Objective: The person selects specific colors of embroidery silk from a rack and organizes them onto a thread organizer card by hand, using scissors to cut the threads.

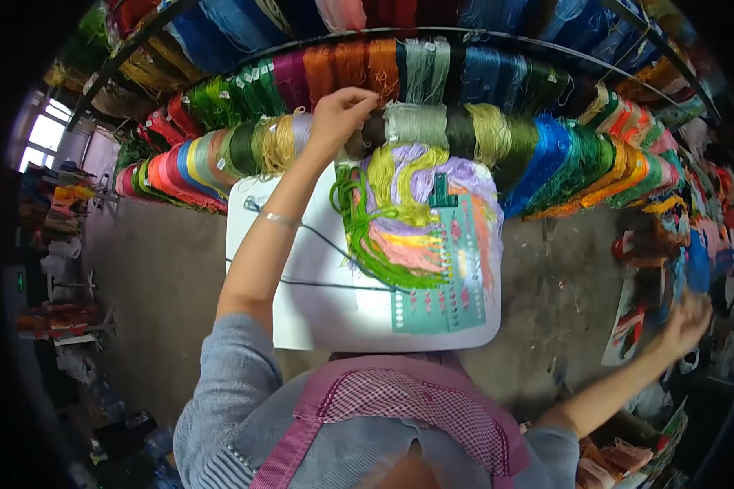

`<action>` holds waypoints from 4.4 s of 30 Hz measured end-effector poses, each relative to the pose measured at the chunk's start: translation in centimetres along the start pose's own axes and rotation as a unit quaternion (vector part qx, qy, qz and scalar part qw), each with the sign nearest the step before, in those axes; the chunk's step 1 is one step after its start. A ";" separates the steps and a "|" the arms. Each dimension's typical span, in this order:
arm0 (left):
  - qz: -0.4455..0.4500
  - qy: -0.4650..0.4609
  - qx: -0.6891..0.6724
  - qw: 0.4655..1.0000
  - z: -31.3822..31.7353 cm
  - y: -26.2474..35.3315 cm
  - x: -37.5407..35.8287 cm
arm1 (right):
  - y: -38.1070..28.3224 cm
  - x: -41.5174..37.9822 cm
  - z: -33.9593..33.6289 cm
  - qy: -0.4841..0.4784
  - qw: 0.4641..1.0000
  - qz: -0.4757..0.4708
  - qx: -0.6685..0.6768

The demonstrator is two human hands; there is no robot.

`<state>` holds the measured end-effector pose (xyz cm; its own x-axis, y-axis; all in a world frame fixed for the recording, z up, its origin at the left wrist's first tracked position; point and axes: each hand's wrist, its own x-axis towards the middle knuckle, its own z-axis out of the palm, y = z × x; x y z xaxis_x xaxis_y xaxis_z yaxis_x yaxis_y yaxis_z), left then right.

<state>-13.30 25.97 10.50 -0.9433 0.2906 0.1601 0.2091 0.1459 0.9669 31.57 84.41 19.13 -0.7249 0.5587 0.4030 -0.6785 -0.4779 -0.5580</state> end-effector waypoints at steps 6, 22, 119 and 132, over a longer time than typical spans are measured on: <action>0.119 0.187 0.363 0.905 7.1 -4.8 11.7 | 10.8 -3.0 4.5 0.251 0.934 0.094 -0.237; -0.006 0.018 -0.020 1.000 4.8 -6.1 12.1 | 26.9 -1.2 7.8 0.179 0.912 0.337 -0.154; -0.303 -0.119 -0.244 0.913 9.0 -1.8 -27.8 | 36.2 -23.9 18.1 -0.127 0.757 0.207 -0.606; -0.332 -0.120 -0.443 0.824 5.9 -3.4 -26.0 | 37.3 -24.6 17.4 -0.112 0.738 0.244 -0.619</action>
<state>12.00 23.46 1.88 -0.6742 0.6181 -0.4042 -0.7028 -0.3686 0.6085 22.05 41.07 1.00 -0.9426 0.3321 -0.0334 0.1985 0.4773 -0.8560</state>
